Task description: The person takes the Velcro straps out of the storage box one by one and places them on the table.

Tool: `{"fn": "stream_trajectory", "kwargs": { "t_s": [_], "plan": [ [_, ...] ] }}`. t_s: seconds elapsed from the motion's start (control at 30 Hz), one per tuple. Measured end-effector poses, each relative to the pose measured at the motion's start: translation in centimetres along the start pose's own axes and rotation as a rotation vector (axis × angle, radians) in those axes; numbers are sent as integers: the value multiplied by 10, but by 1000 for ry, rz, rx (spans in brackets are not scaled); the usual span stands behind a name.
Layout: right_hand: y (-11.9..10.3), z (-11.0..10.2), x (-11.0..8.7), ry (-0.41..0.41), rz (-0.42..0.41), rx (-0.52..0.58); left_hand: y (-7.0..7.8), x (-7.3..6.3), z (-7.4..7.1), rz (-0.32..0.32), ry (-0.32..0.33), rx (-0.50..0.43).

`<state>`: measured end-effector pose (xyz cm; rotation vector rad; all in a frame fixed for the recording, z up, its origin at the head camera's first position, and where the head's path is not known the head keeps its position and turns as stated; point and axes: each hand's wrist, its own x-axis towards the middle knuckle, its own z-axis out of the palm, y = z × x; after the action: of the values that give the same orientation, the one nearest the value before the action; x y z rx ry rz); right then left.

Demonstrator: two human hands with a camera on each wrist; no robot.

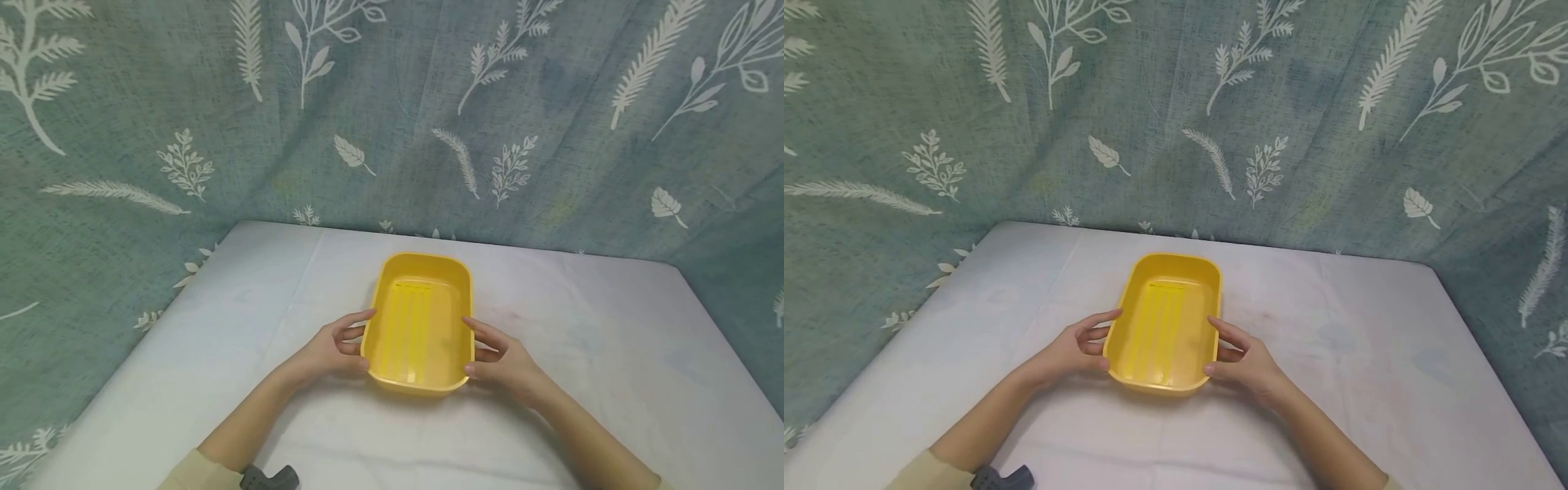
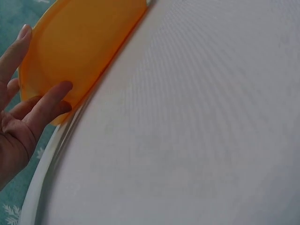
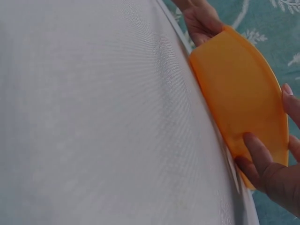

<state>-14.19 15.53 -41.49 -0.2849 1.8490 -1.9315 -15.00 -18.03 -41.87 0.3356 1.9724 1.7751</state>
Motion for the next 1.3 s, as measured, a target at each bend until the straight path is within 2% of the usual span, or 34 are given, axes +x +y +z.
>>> {"fn": "stream_trajectory", "kwargs": {
  "t_s": [0.3,0.67,1.13,1.3],
  "plan": [
    [-1,-10,-11,39,24,-13,2,9,14,9,-31,-21],
    [0,-23,-19,46,30,-44,4,14,27,33,-77,-66],
    [0,-33,-31,46,61,-44,5,14,42,29,-57,-39],
    [0,-37,-37,44,64,-59,6,12,49,39,-67,-67]
  ]
}}
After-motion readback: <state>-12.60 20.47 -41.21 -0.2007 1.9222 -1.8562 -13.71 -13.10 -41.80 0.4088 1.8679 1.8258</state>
